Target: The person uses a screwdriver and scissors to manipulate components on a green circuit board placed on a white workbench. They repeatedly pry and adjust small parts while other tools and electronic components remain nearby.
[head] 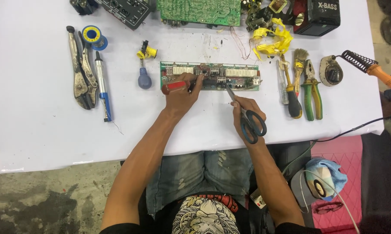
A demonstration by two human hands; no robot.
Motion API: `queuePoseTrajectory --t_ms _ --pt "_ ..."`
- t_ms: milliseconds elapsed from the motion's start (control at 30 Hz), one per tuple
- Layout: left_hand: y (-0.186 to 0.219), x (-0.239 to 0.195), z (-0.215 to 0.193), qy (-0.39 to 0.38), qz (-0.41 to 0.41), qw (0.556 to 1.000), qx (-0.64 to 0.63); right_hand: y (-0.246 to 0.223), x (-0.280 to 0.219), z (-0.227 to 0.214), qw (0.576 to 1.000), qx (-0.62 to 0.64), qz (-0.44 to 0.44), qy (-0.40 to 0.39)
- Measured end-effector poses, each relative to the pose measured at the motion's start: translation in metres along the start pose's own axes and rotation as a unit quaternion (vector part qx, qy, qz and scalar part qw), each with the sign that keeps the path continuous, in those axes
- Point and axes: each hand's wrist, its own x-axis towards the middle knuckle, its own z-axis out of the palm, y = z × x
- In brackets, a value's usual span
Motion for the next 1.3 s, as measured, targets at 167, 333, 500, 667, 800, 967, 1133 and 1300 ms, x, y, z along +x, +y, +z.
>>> queuePoseTrajectory --t_ms 167,333,500,667,800,967,1133,1300 --pt "-0.01 -0.006 0.011 -0.009 -0.015 1.0 0.015 0.009 -0.003 -0.009 0.998 -0.001 -0.005 0.06" --pt "0.005 0.004 -0.002 0.016 0.007 0.996 0.085 0.022 0.012 -0.016 0.994 0.055 0.039 0.09" --pt "0.005 0.007 -0.002 0.021 0.014 0.997 0.078 0.039 0.045 -0.017 0.999 0.041 0.001 0.012" --pt "0.0 0.004 0.005 0.001 -0.004 0.996 0.093 0.041 0.086 -0.022 0.993 0.076 0.05 -0.079" --pt "0.002 0.003 0.003 -0.001 0.004 0.99 0.14 0.033 0.112 -0.028 0.981 0.125 0.061 -0.134" --pt "-0.003 0.0 0.006 0.002 0.0 0.992 0.125 0.045 0.114 -0.013 0.969 0.197 0.097 -0.114" --pt "-0.007 0.001 0.007 -0.059 -0.06 0.992 0.09 0.056 0.106 -0.004 0.958 0.227 0.14 -0.102" --pt "0.004 0.008 -0.001 -0.094 -0.098 0.986 0.095 0.068 0.104 -0.001 0.971 0.191 0.106 -0.101"
